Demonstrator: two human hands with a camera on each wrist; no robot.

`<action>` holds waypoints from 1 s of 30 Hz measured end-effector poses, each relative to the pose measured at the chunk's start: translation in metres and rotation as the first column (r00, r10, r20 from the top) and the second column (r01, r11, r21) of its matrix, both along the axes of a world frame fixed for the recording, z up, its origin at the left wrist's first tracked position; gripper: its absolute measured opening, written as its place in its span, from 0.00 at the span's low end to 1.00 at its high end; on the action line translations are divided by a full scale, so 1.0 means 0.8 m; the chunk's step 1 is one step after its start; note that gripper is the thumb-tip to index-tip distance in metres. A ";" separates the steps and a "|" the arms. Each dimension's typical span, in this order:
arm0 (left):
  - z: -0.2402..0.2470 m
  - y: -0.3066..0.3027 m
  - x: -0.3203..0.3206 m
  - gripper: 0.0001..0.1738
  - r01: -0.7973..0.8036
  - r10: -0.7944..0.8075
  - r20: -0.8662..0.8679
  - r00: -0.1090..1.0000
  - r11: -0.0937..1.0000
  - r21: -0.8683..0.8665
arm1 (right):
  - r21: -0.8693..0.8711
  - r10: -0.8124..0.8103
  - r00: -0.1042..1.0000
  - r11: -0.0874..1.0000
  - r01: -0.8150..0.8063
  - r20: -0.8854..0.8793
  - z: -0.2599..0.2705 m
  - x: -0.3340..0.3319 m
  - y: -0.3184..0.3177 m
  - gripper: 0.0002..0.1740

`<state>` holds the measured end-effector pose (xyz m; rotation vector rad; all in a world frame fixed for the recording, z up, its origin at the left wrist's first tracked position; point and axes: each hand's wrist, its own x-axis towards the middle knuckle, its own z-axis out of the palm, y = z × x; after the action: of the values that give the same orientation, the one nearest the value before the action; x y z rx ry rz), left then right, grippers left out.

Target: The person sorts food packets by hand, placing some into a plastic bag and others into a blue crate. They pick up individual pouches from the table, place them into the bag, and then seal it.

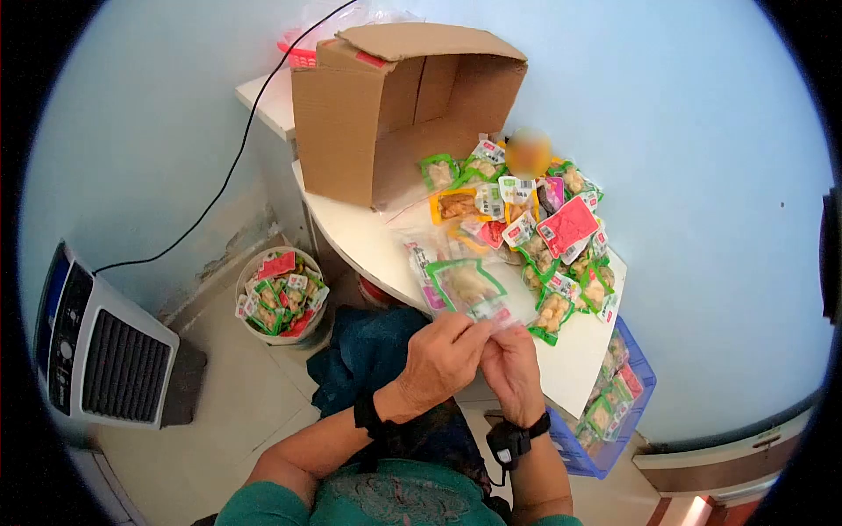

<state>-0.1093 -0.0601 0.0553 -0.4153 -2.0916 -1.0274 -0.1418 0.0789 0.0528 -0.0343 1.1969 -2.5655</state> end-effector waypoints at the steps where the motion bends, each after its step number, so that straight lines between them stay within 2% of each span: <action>1: 0.000 0.001 0.001 0.11 0.002 -0.002 -0.002 1.000 1.000 0.001 | -0.024 0.004 1.000 1.000 -0.004 -0.005 -0.001 -0.008 -0.005 0.19; 3: -0.004 0.002 -0.002 0.12 0.007 -0.007 -0.018 1.000 1.000 0.011 | -0.072 0.012 1.000 0.997 -0.013 -0.012 -0.003 -0.024 -0.016 0.19; 6: -0.004 0.001 -0.002 0.12 0.008 -0.008 -0.010 1.000 1.000 0.008 | -0.017 0.118 0.993 0.993 -0.118 -0.022 -0.009 -0.043 -0.019 0.21; 9: -0.002 0.001 -0.001 0.12 0.009 -0.008 -0.031 0.999 1.000 0.021 | -0.072 0.166 0.986 0.984 -0.164 0.021 -0.018 -0.066 -0.037 0.22; 12: -0.003 -0.001 0.000 0.12 0.012 -0.011 -0.017 1.000 1.000 0.027 | -0.064 0.107 0.994 0.992 -0.108 -0.021 -0.038 -0.096 -0.049 0.21; 15: -0.003 -0.002 -0.002 0.11 0.009 -0.008 -0.028 1.000 0.999 0.044 | -0.088 0.005 1.000 0.996 -0.005 0.002 -0.051 -0.105 -0.051 0.16; 16: -0.004 -0.003 -0.003 0.11 0.008 -0.006 -0.040 0.999 0.999 0.051 | 0.320 -0.012 0.976 0.944 0.083 -0.217 -0.072 -0.115 -0.047 0.15; 17: -0.006 -0.002 -0.004 0.11 0.007 -0.004 -0.051 0.999 0.998 0.058 | 0.643 0.062 0.909 0.726 0.243 -0.413 -0.104 -0.129 -0.040 0.14; 18: -0.007 -0.002 -0.005 0.11 0.004 0.000 -0.053 0.999 0.998 0.060 | 0.741 0.131 0.849 0.566 0.360 -0.513 -0.112 -0.133 -0.038 0.15; 19: -0.009 -0.002 -0.005 0.11 0.000 0.003 -0.056 0.998 0.998 0.061 | 0.783 0.202 0.781 0.380 0.493 -0.590 -0.119 -0.137 -0.037 0.15; 20: -0.010 -0.002 -0.005 0.11 -0.003 0.007 -0.059 0.998 0.998 0.061 | 0.752 0.195 0.745 0.367 0.548 -0.638 -0.127 -0.140 -0.036 0.16; 22: -0.010 -0.004 -0.003 0.11 -0.004 0.005 -0.030 1.000 0.998 0.057 | 0.770 0.266 0.727 0.314 0.555 -0.633 -0.119 -0.138 -0.036 0.13; 23: -0.009 -0.005 -0.002 0.11 -0.002 0.003 -0.016 1.000 0.999 0.054 | 0.817 0.338 0.745 0.270 0.510 -0.576 -0.114 -0.135 -0.032 0.08; 25: -0.007 -0.006 -0.004 0.11 0.006 -0.005 -0.024 1.000 0.999 0.051 | 0.824 0.354 0.744 0.266 0.501 -0.567 -0.126 -0.141 -0.029 0.08; 26: -0.005 -0.007 -0.006 0.11 0.012 -0.011 -0.029 1.000 0.999 0.049 | 0.784 0.297 0.729 0.309 0.538 -0.617 -0.151 -0.152 -0.030 0.11; 28: -0.003 -0.011 -0.006 0.11 0.012 -0.011 -0.023 1.000 0.998 0.056 | 0.699 0.024 0.868 0.604 0.382 -0.496 -0.126 -0.143 -0.043 0.14; 29: -0.002 -0.011 -0.007 0.11 0.015 -0.014 -0.020 1.000 0.998 0.056 | 0.517 -0.114 0.965 0.826 0.223 -0.235 -0.103 -0.133 -0.048 0.13; 30: -0.002 -0.011 -0.007 0.11 0.017 -0.016 -0.021 1.000 0.998 0.058 | 0.230 -0.147 0.987 0.965 0.128 0.068 -0.072 -0.120 -0.055 0.12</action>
<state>-0.1150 -0.0688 0.0537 -0.4132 -2.0375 -1.0869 -0.2381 0.0351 -0.0048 0.2127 1.4967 -2.4998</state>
